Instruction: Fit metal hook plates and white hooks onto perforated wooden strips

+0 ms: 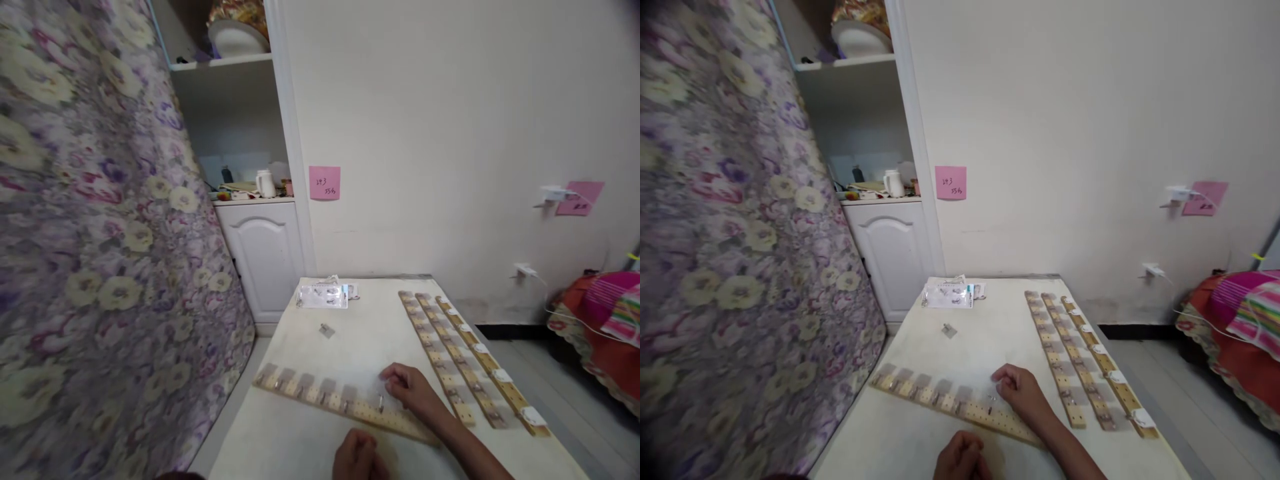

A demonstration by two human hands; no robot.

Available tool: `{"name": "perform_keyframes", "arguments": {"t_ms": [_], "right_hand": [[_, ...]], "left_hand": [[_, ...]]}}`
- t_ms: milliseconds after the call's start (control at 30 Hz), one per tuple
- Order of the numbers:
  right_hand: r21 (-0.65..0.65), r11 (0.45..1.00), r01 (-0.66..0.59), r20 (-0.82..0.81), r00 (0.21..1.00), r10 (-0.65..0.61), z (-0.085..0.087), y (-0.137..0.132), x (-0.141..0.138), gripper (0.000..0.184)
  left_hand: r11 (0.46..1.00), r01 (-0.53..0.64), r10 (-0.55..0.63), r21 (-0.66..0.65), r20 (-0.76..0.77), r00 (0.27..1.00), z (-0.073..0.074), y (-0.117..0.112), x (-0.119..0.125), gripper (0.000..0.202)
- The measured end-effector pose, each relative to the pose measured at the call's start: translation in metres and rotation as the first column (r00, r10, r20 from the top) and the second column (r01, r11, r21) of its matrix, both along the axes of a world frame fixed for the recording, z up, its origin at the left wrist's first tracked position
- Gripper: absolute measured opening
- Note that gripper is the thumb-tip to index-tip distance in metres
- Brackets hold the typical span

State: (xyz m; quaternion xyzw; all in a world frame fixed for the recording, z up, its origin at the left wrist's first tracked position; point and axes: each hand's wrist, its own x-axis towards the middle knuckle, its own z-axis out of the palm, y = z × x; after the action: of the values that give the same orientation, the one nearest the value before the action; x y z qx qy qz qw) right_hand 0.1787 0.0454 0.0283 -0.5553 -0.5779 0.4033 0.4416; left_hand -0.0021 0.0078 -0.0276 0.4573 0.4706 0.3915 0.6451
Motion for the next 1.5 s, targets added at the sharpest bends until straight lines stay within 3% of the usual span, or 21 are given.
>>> {"name": "perform_keyframes", "arguments": {"t_ms": [67, 200, 333, 500, 867, 1167, 1500], "right_hand": [[0.033, 0.999, -0.026, 0.037, 0.999, 0.024, -0.005, 0.0, -0.006, 0.021], [0.024, 0.998, -0.057, 0.109, 0.993, 0.054, -0.012, 0.003, -0.015, 0.024], [0.012, 0.997, -0.075, 0.141, 0.987, 0.073, -0.022, 0.006, -0.015, 0.028], [0.024, 0.997, -0.071, 0.157, 0.985, 0.066, -0.032, 0.01, -0.012, 0.03], [0.021, 0.999, -0.035, 0.261, 0.965, 0.029, -0.042, 0.009, -0.01, 0.032], [0.011, 1.0, -0.026, 0.27, 0.963, 0.022, -0.048, 0.01, -0.009, 0.031], [-0.023, 1.0, -0.021, 0.285, 0.958, 0.027, -0.043, 0.007, -0.01, 0.03]], "left_hand": [[0.997, 0.003, -0.001, -0.082, 0.018, 1.0, 0.0, -0.004, 0.008, 0.045], [0.961, -0.071, 0.107, -0.266, 0.125, 0.986, 0.008, -0.007, 0.019, 0.045], [0.931, -0.137, 0.194, -0.337, 0.141, 0.971, 0.019, -0.005, 0.025, 0.045], [0.927, -0.181, 0.216, -0.327, 0.074, 0.974, 0.029, -0.003, 0.03, 0.031], [0.919, -0.243, 0.268, -0.311, 0.04, 0.963, 0.029, 0.003, 0.037, 0.015], [0.903, -0.28, 0.301, -0.326, 0.015, 0.953, 0.034, 0.003, 0.038, 0.017], [0.902, -0.285, 0.302, -0.325, 0.002, 0.953, 0.027, 0.005, 0.039, 0.012]]}}
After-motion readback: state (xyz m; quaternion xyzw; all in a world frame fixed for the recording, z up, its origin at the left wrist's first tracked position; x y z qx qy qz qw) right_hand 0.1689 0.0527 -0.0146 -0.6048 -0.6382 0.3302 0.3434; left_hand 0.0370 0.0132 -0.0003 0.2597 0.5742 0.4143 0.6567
